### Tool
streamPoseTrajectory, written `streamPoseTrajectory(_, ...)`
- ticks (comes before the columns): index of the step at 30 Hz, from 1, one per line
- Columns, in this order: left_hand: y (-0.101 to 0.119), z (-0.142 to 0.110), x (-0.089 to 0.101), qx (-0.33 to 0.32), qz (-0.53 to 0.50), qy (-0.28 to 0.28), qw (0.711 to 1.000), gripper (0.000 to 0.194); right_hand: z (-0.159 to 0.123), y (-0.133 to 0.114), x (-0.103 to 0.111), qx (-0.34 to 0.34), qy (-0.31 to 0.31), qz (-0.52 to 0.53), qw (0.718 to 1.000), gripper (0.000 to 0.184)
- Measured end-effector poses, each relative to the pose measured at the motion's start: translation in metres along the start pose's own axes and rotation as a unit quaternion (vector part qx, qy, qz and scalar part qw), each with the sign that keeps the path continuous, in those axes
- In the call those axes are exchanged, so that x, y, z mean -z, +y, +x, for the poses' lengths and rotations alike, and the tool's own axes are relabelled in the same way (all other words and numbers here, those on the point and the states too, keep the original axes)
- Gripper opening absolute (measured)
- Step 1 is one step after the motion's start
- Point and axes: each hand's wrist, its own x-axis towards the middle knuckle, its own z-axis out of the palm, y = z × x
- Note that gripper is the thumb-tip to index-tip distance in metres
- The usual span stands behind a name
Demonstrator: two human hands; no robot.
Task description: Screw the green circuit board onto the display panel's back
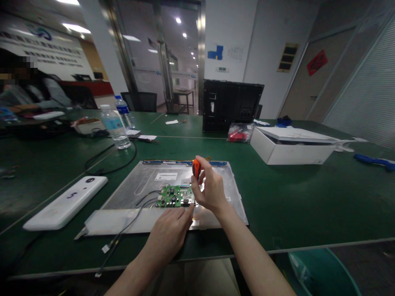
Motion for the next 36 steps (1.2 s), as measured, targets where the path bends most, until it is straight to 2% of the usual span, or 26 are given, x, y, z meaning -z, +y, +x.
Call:
streamPoseTrajectory(10,-0.0002,0.0,0.0017,-0.003,0.006,0.006,1.0,0.031,0.0006,0.0024,-0.0022,0.004,0.037,-0.033,0.999,0.045)
streamPoseTrajectory(16,0.0,-0.0001,0.0023,-0.008,0.007,0.004,1.0,0.031,0.0011,0.0005,-0.0004,0.014,0.018,-0.01,1.0,0.041)
streamPoseTrajectory(23,-0.0006,-0.0012,0.0001,-0.002,0.012,-0.001,1.0,0.032,-0.0011,0.0022,-0.0018,-0.041,0.02,-0.011,0.999,0.042)
streamPoseTrajectory(30,-0.0005,-0.0013,0.0024,-0.002,0.0,-0.006,1.0,0.032,0.0012,0.0013,-0.0018,-0.014,0.041,-0.038,0.998,0.041)
streamPoseTrajectory(36,-0.0008,-0.0012,0.0005,-0.004,0.001,-0.005,1.0,0.031,0.0011,0.0004,0.0011,-0.012,0.018,-0.016,1.0,0.039)
